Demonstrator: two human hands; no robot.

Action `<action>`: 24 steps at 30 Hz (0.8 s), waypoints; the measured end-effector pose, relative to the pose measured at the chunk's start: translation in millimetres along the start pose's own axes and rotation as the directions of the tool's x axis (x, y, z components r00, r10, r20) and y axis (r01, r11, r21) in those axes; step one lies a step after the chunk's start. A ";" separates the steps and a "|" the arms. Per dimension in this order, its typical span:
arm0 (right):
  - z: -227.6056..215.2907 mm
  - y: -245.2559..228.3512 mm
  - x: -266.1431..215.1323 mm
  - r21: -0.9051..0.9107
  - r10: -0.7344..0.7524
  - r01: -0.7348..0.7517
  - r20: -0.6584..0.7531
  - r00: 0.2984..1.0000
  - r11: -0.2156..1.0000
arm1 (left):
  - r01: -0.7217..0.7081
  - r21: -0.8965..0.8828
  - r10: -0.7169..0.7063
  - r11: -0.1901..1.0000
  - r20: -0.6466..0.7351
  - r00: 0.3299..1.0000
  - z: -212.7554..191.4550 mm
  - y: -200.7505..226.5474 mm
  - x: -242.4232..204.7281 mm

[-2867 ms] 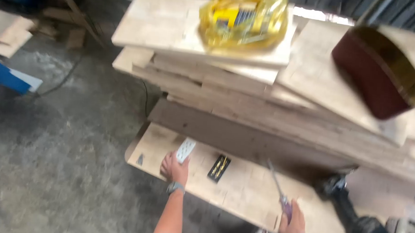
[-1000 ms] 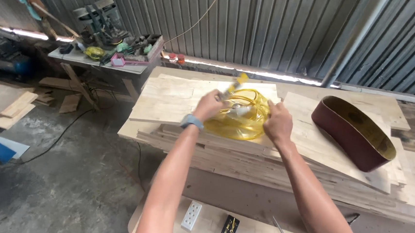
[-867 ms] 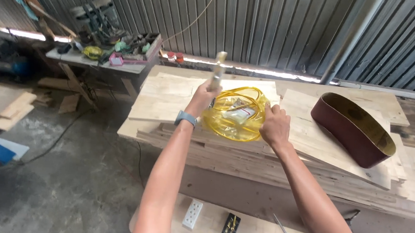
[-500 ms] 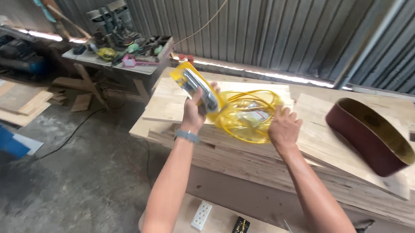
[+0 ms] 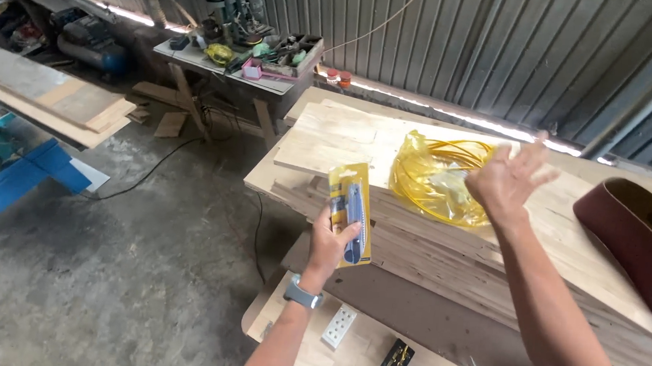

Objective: The person unpacks a utility knife from its packaging and removes a yellow extension cord from a plastic bag. They then handle a small black box containing screws and a white electrical outlet cover, placing them on the workbench.

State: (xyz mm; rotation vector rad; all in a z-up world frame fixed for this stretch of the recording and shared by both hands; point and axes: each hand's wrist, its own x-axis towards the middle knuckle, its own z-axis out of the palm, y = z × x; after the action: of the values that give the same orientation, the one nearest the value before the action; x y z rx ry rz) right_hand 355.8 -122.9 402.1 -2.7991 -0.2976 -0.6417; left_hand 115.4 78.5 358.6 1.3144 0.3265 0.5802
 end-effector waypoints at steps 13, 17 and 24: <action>-42.4 -27.1 -185.6 0.909 -0.409 -0.344 0.415 0.813 0.236 | 0.095 -0.164 -0.102 0.982 -0.037 0.994 42.3 33.6 -32.9; -31.3 -3.1 -197.5 0.863 -0.305 -0.223 0.385 0.871 0.454 | 0.165 0.150 -0.205 0.975 0.306 0.930 21.1 50.3 -17.0; -22.4 15.2 -202.7 0.961 -0.358 -0.202 0.260 0.897 0.191 | 0.342 -0.018 -0.298 0.939 0.449 0.842 34.6 27.2 -16.1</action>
State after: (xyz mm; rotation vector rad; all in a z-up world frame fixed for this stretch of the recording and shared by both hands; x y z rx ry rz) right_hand 172.0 -172.3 327.4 -1.5199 -0.6635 0.2427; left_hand 115.2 45.1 391.5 1.2217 0.1337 0.0037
